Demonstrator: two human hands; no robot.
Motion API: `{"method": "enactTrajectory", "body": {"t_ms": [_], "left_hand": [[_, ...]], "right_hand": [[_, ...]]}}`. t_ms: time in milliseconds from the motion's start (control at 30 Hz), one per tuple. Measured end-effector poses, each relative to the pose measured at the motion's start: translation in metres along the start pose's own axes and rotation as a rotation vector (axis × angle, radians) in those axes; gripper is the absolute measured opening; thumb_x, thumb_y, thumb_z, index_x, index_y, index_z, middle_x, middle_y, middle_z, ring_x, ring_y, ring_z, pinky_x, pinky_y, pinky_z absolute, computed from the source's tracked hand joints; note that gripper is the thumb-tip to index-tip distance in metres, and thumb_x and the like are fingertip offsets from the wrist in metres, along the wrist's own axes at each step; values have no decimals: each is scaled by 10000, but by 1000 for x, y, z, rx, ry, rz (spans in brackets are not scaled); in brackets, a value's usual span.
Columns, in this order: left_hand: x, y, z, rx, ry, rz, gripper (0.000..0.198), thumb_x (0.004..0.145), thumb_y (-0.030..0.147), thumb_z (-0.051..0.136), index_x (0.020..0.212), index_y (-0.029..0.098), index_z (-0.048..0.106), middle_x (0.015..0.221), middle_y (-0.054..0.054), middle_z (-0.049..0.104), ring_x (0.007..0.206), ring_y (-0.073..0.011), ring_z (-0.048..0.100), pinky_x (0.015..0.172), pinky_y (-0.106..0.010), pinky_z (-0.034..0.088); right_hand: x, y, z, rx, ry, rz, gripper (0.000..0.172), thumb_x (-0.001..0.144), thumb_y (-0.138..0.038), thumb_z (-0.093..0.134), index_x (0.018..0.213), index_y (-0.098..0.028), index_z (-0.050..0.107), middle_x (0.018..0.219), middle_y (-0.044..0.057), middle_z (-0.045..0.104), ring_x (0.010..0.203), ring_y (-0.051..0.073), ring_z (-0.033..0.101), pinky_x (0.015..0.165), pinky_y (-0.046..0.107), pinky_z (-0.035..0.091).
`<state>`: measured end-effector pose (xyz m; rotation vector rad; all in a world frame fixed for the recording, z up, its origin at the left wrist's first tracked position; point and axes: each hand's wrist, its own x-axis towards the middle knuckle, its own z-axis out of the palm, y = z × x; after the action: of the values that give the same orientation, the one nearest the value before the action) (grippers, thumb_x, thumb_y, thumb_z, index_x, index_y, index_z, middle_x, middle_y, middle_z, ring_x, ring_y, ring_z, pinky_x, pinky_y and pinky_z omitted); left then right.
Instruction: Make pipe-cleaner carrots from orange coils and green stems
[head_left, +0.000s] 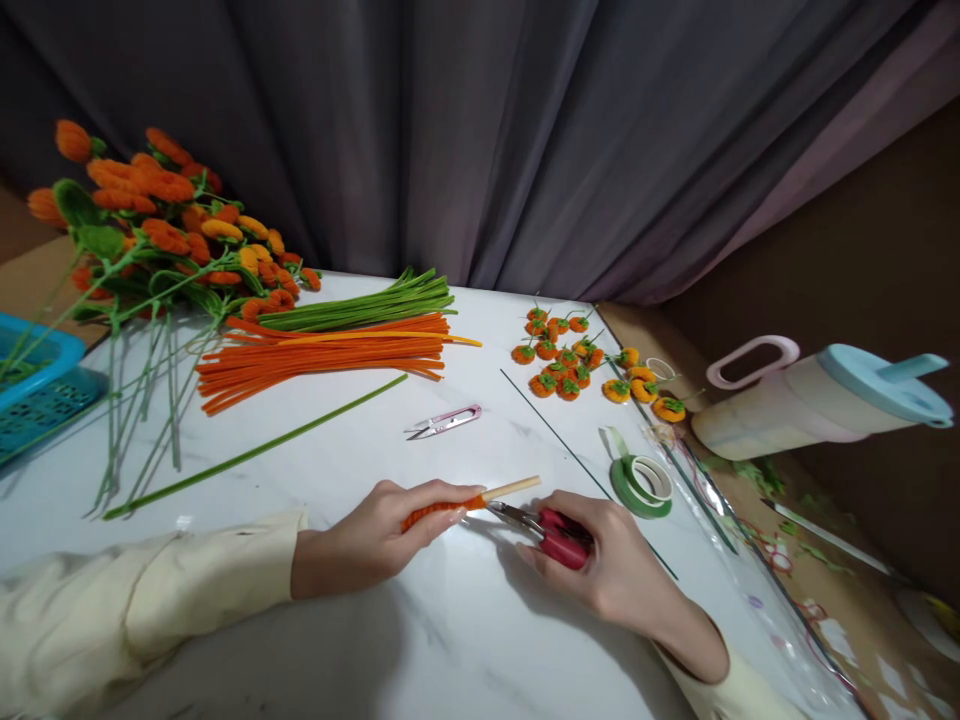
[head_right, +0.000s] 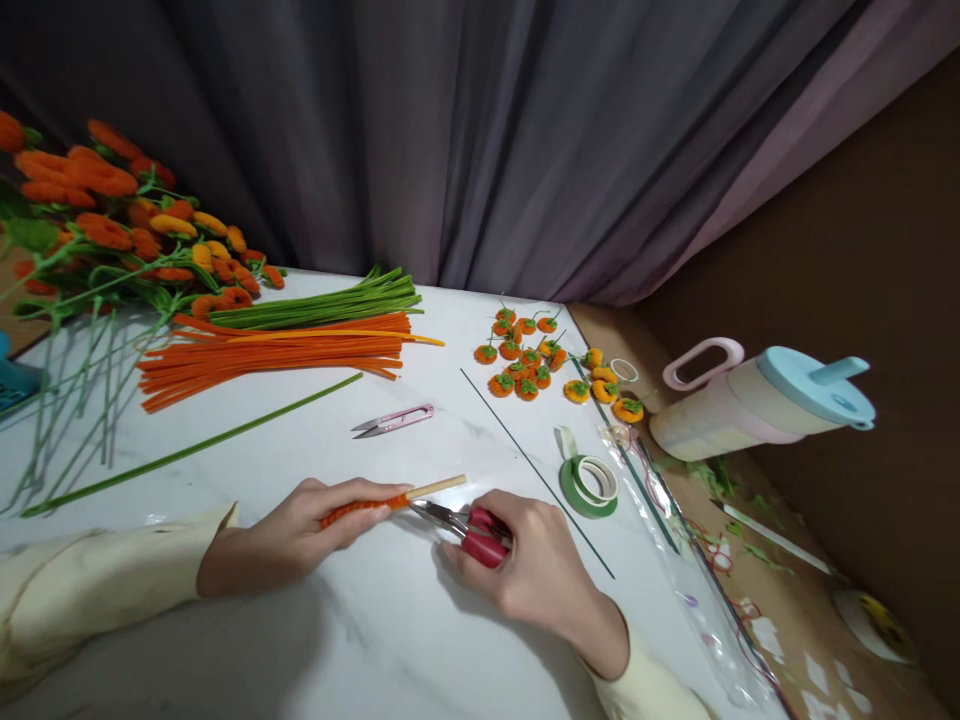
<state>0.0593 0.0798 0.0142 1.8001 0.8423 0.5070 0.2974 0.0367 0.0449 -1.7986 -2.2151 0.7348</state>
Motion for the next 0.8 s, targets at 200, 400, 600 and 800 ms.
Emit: {"method": "enactTrajectory", "body": {"t_ms": [200,400,600,800], "left_hand": [[1,2,-1,-44,1,-42,350,898,297,414,1163,177,609,558,54,422,493,-73,326,459,-200,256],[2,1,-2,-107,-23,-102,353,904,342,419,1171,200,600,545,63,371,490,-76,316,454,-200,243],[5,3,-4,-120,-37,-101,353,896,311,427,1159,170,615,524,67,362,479,-74,315,449,-198,240],[7,1,-5,-99,-75,-110,353,895,304,430,1159,173,624,527,65,364,481,-72,310,453,-197,243]], "right_hand": [[0,4,4,-75,198,-99,134,700,-319,577,670,-188,567,558,-8,558,480,111,468,484,222,315],[-2,8,9,-236,469,-286,87,694,-264,555,680,-178,563,550,-3,559,459,118,465,491,241,308],[-2,8,9,-304,570,-342,71,694,-238,552,686,-174,581,563,11,577,500,137,514,507,256,303],[-2,8,11,-332,574,-315,82,692,-239,540,658,-180,587,540,-1,569,476,126,489,496,255,279]]}}
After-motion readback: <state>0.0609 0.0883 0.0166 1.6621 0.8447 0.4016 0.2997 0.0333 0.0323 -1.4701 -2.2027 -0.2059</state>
